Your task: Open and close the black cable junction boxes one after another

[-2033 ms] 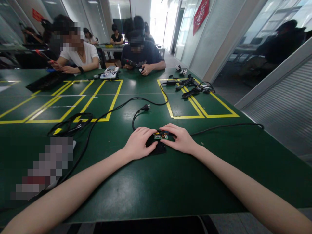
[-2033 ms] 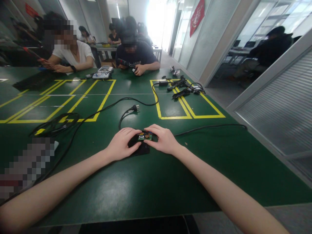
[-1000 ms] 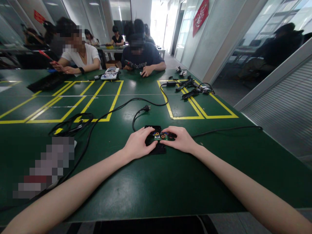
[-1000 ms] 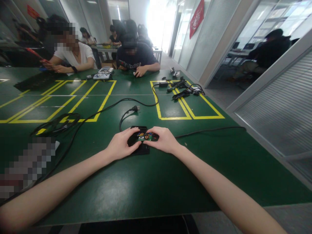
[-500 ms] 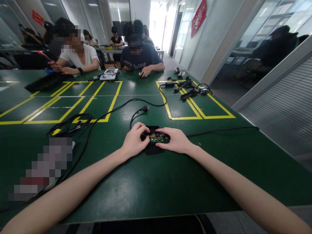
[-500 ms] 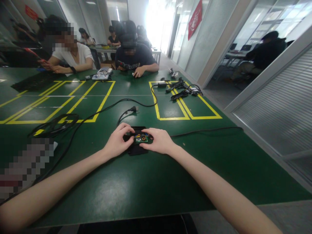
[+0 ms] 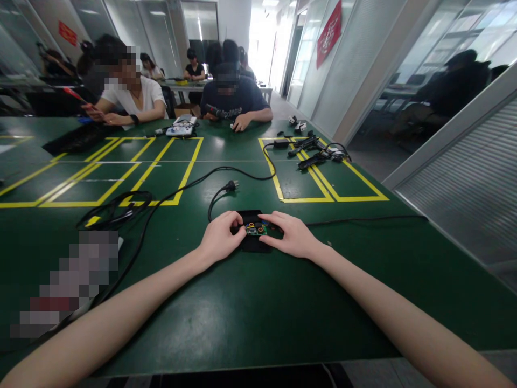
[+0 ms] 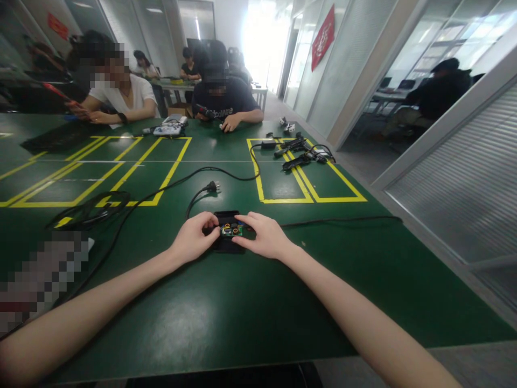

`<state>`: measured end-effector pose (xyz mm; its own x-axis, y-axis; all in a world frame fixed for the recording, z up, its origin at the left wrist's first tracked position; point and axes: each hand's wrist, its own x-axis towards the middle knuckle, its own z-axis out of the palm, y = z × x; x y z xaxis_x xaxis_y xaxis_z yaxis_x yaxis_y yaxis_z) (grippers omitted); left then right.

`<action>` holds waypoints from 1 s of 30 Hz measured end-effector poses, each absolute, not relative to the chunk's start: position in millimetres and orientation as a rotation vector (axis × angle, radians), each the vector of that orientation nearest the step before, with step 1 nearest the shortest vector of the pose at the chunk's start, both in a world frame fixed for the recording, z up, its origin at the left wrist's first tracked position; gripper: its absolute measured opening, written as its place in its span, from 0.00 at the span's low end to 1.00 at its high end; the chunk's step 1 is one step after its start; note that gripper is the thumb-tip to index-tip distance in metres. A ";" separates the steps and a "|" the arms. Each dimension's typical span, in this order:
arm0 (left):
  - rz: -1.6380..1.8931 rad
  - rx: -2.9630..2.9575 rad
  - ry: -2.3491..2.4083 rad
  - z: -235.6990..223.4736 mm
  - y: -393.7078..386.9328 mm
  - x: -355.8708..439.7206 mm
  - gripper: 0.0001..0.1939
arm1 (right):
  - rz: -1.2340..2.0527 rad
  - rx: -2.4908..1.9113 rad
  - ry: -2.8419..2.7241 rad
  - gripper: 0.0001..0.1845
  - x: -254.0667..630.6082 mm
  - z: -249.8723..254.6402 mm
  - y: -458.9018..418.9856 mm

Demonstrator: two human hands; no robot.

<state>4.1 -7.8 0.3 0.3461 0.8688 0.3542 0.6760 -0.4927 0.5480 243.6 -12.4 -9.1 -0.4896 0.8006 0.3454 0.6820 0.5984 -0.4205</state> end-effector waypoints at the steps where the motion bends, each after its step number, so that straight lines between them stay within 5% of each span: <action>1: 0.872 2.311 1.390 1.1 -7.7 4.2 0.02 | 0.306 -1.161 -2.317 0.27 244.8 -8.3 -12.7; 13: 0.677 2.501 1.460 3.8 -0.9 -4.2 0.10 | 0.350 -1.134 -2.353 0.25 248.7 -2.0 -15.3; 30: 0.741 2.486 1.456 4.0 -8.3 -2.8 0.10 | 0.348 -1.118 -2.323 0.18 249.4 -6.3 -14.0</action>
<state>-2.8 -8.3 4.0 0.4011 0.8538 0.3320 0.7712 -0.5103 0.3807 249.4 -14.0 -6.3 -0.5148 0.7817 0.3522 0.6440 0.6237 -0.4431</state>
